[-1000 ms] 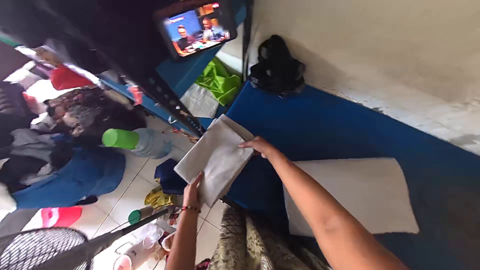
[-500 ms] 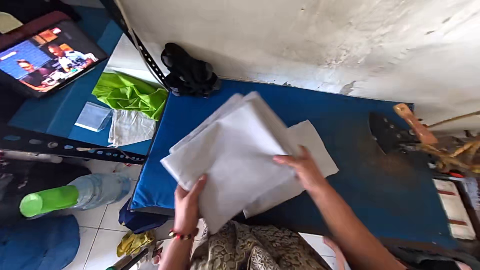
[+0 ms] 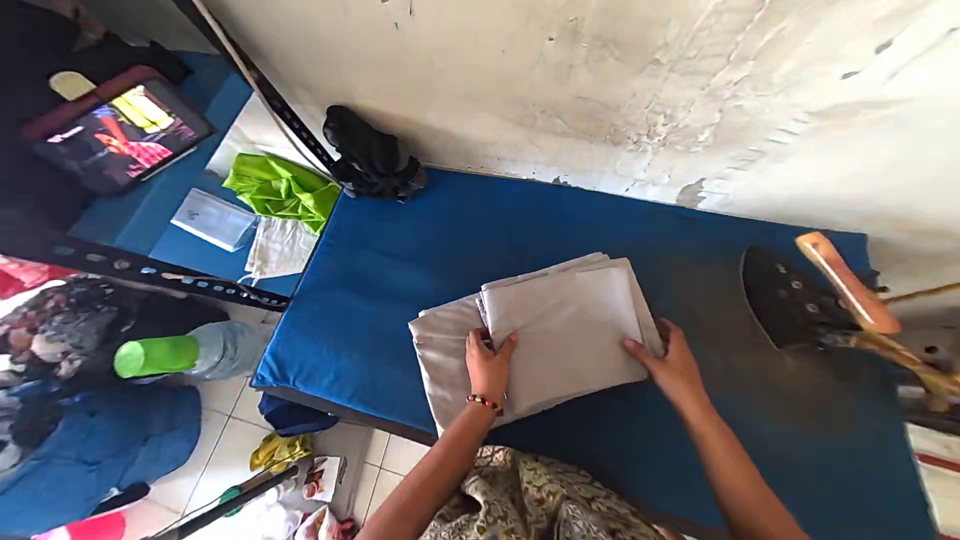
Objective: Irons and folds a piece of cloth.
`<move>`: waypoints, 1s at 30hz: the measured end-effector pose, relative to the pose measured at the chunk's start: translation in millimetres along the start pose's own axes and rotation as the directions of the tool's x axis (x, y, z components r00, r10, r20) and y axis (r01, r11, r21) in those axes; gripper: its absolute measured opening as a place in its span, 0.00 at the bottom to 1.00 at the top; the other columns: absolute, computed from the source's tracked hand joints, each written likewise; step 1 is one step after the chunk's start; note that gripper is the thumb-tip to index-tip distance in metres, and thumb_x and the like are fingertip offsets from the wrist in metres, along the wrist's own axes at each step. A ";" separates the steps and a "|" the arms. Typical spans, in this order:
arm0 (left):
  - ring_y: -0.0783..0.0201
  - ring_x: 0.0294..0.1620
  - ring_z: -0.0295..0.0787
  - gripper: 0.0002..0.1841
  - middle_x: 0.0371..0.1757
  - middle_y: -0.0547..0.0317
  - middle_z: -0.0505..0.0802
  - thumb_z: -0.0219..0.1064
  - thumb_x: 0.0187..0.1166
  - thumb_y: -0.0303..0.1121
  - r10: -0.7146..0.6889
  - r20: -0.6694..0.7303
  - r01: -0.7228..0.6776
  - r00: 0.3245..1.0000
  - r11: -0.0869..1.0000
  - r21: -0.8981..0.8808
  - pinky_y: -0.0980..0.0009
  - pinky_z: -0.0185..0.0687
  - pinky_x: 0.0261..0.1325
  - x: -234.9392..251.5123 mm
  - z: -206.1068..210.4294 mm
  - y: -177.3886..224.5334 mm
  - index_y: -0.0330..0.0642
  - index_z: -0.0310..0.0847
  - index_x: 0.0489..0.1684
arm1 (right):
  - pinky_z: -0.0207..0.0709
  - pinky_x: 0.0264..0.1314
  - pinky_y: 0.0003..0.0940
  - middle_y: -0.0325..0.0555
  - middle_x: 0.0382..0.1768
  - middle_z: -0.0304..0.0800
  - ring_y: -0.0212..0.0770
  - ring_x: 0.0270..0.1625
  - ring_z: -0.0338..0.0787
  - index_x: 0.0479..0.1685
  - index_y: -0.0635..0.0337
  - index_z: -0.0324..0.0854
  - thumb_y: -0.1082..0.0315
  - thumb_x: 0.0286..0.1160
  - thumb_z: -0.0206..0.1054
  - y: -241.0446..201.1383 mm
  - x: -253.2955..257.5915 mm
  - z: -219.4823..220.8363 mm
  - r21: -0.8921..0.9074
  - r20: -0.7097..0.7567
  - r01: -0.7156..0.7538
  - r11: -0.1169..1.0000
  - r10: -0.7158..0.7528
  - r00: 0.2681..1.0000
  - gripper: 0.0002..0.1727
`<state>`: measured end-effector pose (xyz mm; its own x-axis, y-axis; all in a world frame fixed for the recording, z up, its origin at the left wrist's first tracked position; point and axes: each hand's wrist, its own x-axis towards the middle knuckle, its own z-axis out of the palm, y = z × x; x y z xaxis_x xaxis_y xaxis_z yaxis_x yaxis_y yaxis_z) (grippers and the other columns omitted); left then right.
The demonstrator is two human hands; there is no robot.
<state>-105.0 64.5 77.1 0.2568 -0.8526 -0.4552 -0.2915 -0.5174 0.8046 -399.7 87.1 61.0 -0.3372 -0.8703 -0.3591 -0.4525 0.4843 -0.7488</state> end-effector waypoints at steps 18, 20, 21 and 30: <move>0.39 0.65 0.86 0.34 0.64 0.36 0.89 0.82 0.61 0.32 0.717 0.068 -0.720 0.694 0.693 0.035 0.43 0.78 0.67 -72.1 24.4 30.8 0.28 0.79 0.70 | 0.69 0.72 0.64 0.78 0.65 0.79 0.68 0.69 0.80 0.74 0.77 0.70 0.62 0.71 0.78 -11.8 31.0 9.3 -0.150 0.028 -0.020 0.989 0.024 0.999 0.37; 0.38 0.64 0.86 0.32 0.65 0.39 0.89 0.81 0.60 0.28 0.781 0.105 -0.787 0.615 0.617 0.023 0.41 0.78 0.63 -77.5 31.5 29.9 0.32 0.82 0.69 | 0.68 0.73 0.65 0.79 0.64 0.79 0.69 0.69 0.80 0.74 0.77 0.70 0.63 0.71 0.77 -16.7 28.8 11.0 -0.177 0.017 -0.013 0.984 0.016 1.000 0.36; 0.38 0.65 0.85 0.32 0.66 0.38 0.88 0.80 0.60 0.26 0.782 0.127 -0.788 0.611 0.616 -0.003 0.42 0.79 0.63 -78.6 32.8 28.3 0.33 0.81 0.70 | 0.67 0.73 0.66 0.79 0.64 0.79 0.70 0.69 0.80 0.74 0.78 0.70 0.64 0.70 0.77 -17.9 27.4 11.7 -0.189 0.009 -0.006 0.982 0.008 1.000 0.36; 0.42 0.73 0.82 0.53 0.74 0.22 0.78 0.77 0.73 0.32 0.134 0.150 -0.099 0.980 0.971 -0.220 0.53 0.73 0.78 -24.7 8.0 3.3 0.24 0.34 0.91 | 0.63 0.78 0.66 0.79 0.68 0.77 0.71 0.75 0.76 0.76 0.77 0.68 0.53 0.74 0.76 -24.2 26.1 9.5 -0.283 0.017 -0.027 0.959 0.033 0.999 0.41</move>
<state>-119.7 83.2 88.0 0.0746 -0.9155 -0.3953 -0.1058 -0.4015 0.9097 -389.7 51.8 64.5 -0.3377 -0.8551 -0.3934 -0.6585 0.5133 -0.5504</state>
